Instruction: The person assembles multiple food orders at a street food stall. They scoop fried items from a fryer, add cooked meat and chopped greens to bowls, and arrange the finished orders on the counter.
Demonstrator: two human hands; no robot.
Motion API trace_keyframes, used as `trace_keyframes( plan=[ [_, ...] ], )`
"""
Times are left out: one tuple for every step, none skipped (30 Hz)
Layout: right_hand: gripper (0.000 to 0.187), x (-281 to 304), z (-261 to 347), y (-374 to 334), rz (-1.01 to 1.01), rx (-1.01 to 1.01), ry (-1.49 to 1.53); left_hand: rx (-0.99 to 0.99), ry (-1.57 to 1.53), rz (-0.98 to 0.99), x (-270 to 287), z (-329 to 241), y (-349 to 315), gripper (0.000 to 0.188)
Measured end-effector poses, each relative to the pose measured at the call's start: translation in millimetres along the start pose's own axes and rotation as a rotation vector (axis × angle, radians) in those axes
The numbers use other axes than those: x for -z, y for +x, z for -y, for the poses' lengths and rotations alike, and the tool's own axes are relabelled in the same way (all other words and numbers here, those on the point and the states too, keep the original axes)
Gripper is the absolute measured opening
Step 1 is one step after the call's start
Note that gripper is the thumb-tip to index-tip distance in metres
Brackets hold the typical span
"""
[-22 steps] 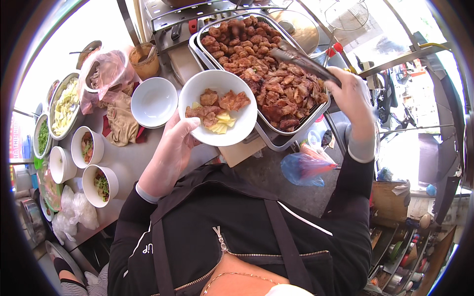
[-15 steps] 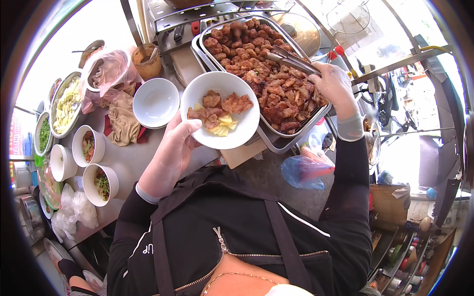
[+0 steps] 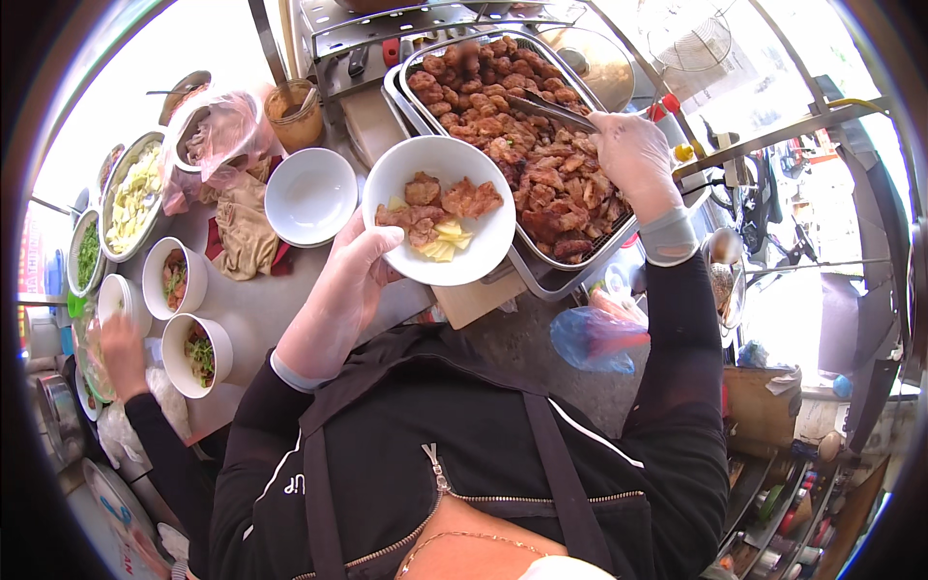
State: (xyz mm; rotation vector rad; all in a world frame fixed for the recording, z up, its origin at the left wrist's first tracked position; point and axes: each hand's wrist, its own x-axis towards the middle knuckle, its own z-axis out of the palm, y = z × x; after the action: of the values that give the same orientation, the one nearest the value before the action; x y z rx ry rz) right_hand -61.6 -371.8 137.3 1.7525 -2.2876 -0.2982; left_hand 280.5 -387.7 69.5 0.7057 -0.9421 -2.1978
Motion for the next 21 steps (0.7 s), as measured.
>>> trace_keyframes(
  plan=[
    [0.027,-0.2,-6.2,-1.4,-0.024,-0.006,0.034,0.003,-0.003,-0.002,1.7,0.0,1.3,0.064],
    [0.027,2.1,-7.9,-5.3,-0.044,-0.011,0.070,0.009,-0.006,-0.006,3.9,1.2,1.8,0.064],
    [0.027,3.9,-6.3,-9.2,-0.063,-0.016,0.106,0.006,-0.007,-0.021,5.5,1.9,2.4,0.064],
    [0.027,10.9,-7.3,-14.2,-0.043,-0.077,0.135,0.003,-0.009,-0.035,6.6,2.7,3.4,0.065],
    [0.026,19.7,-6.9,-20.8,-0.069,-0.080,0.176,0.000,-0.009,-0.048,6.7,2.8,4.6,0.065],
    [0.025,26.2,-8.1,-27.1,-0.094,-0.080,0.216,-0.007,-0.011,-0.054,6.3,2.8,4.9,0.065],
    [0.024,30.2,-9.8,-33.2,-0.117,-0.079,0.257,-0.014,-0.014,-0.059,5.5,2.3,5.2,0.065],
    [0.025,33.6,-13.6,-40.7,-0.164,-0.071,0.299,-0.019,-0.017,-0.057,4.9,1.8,6.5,0.066],
    [0.025,36.7,-16.1,-45.7,-0.129,-0.059,0.416,-0.022,-0.016,-0.061,6.3,2.1,7.7,0.066],
    [0.026,40.8,-18.3,-50.6,-0.094,-0.047,0.534,-0.026,-0.015,-0.064,8.0,3.0,9.0,0.066],
    [0.027,45.1,-19.2,-57.4,-0.060,-0.038,0.649,-0.030,-0.012,-0.063,8.6,3.4,10.3,0.066],
    [0.029,49.1,-18.0,-66.3,-0.070,0.017,0.752,-0.032,-0.011,-0.054,9.4,3.6,11.8,0.066],
    [0.030,50.3,-15.3,-73.8,-0.040,0.060,0.831,-0.034,-0.010,-0.045,10.4,3.8,12.9,0.066],
    [0.030,51.5,-11.1,-81.9,-0.012,0.100,0.912,-0.035,-0.005,-0.032,9.9,3.5,13.6,0.067],
    [0.030,54.2,-3.0,-87.2,0.019,0.147,0.992,-0.039,-0.005,-0.046,10.2,3.7,13.5,0.067],
    [0.032,67.5,6.3,-90.5,0.170,0.136,0.897,-0.044,-0.005,-0.061,10.2,3.7,13.2,0.067],
    [0.032,73.5,13.5,-93.8,0.232,0.144,0.837,-0.047,-0.007,-0.071,9.6,4.1,13.5,0.068],
    [0.032,68.4,16.9,-97.6,0.150,0.193,0.717,-0.050,-0.018,-0.068,8.4,4.1,13.5,0.068],
    [0.031,63.1,18.4,-100.7,0.069,0.242,0.597,-0.053,-0.029,-0.067,6.9,3.7,13.2,0.069],
    [0.031,64.5,17.8,-102.1,0.090,0.212,0.623,-0.058,-0.040,-0.067,6.0,3.6,13.0,0.069],
    [0.030,67.1,16.7,-103.1,0.111,0.181,0.650,-0.052,-0.047,-0.072,5.9,4.5,12.7,0.069]
  ],
)
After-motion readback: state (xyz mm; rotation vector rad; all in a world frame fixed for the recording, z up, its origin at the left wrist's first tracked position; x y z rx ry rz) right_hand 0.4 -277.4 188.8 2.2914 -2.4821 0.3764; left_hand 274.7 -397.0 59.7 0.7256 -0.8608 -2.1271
